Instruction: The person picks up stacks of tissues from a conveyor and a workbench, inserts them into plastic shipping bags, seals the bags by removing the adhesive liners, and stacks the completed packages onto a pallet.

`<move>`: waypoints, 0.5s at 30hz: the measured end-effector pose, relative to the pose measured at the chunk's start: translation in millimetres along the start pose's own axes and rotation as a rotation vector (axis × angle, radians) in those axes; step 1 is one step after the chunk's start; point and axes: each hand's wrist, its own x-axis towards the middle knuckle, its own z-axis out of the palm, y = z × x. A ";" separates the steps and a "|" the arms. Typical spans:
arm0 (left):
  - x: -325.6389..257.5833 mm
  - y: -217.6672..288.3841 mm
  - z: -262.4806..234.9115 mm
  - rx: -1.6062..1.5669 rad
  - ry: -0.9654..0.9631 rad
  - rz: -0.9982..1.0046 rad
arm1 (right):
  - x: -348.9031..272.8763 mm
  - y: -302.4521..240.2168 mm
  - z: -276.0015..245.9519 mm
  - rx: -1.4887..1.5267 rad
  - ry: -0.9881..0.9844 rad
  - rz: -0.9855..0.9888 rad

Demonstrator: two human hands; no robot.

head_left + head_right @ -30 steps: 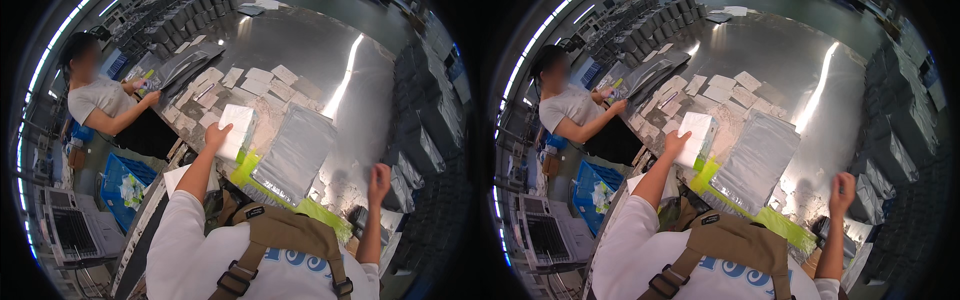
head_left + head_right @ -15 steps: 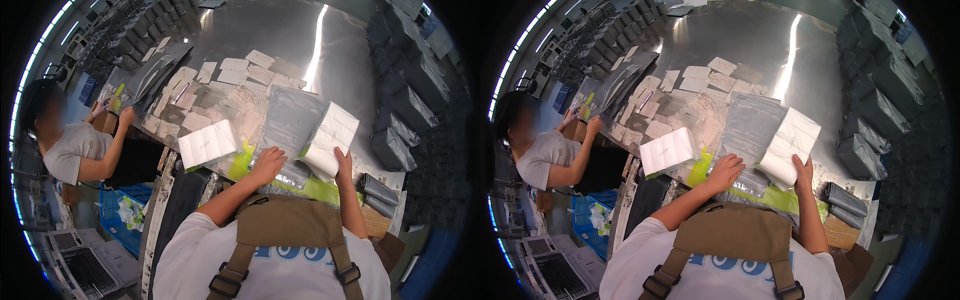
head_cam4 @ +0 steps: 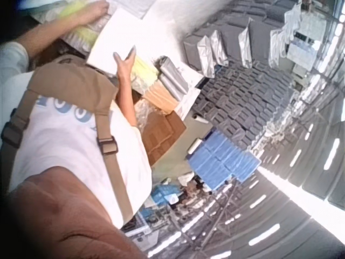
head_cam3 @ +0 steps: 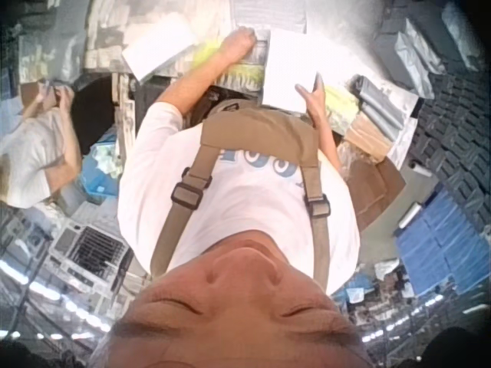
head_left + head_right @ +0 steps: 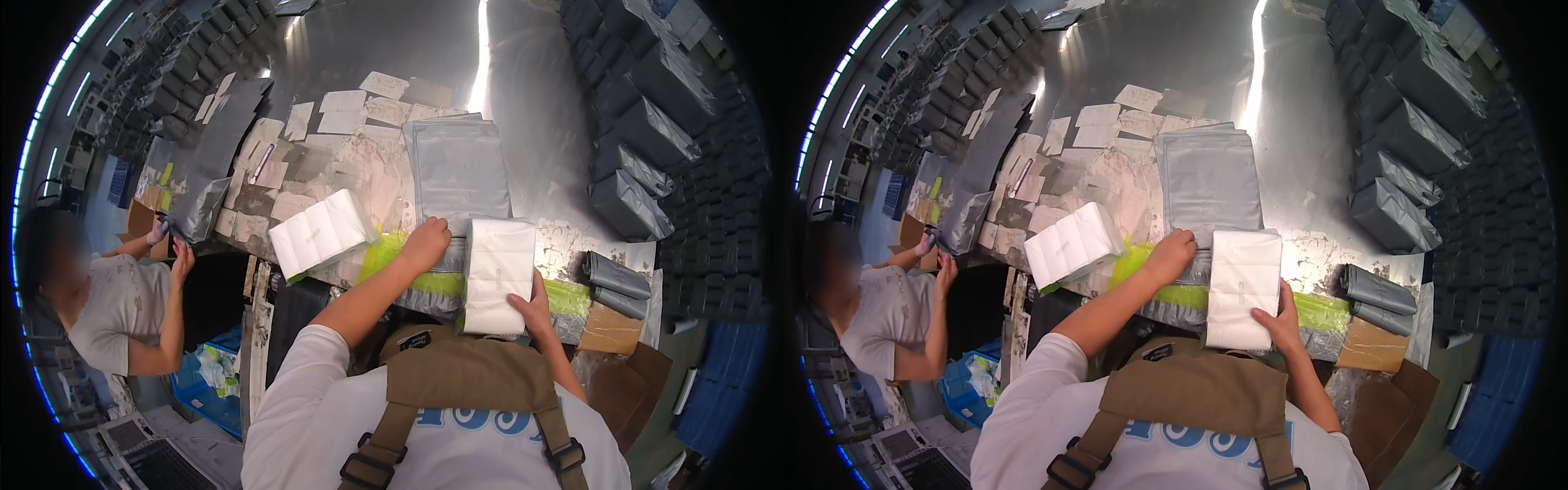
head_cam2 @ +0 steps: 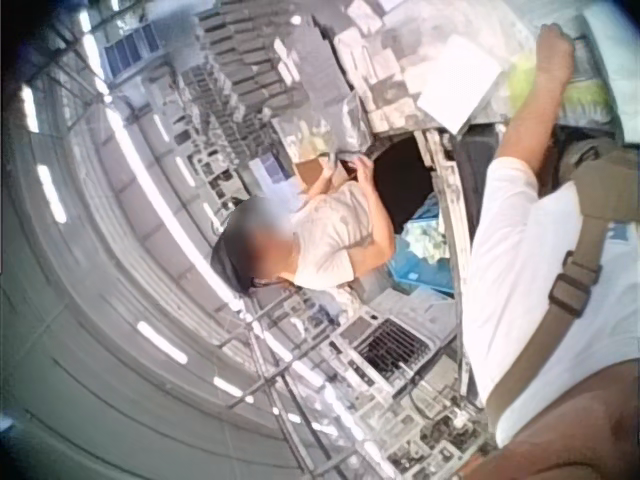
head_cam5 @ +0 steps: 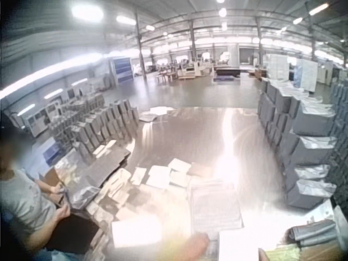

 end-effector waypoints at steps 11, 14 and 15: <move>-0.4 1.6 -15.7 -0.289 0.178 -0.273 | 79.5 -71.1 13.0 -1.274 0.183 -0.737; 4.4 5.6 -17.2 -0.284 0.152 -0.349 | 121.1 -52.4 9.8 -1.416 0.078 -0.806; 6.3 6.6 -19.4 -0.285 0.141 -0.385 | 127.6 -51.4 8.1 -1.454 0.044 -0.792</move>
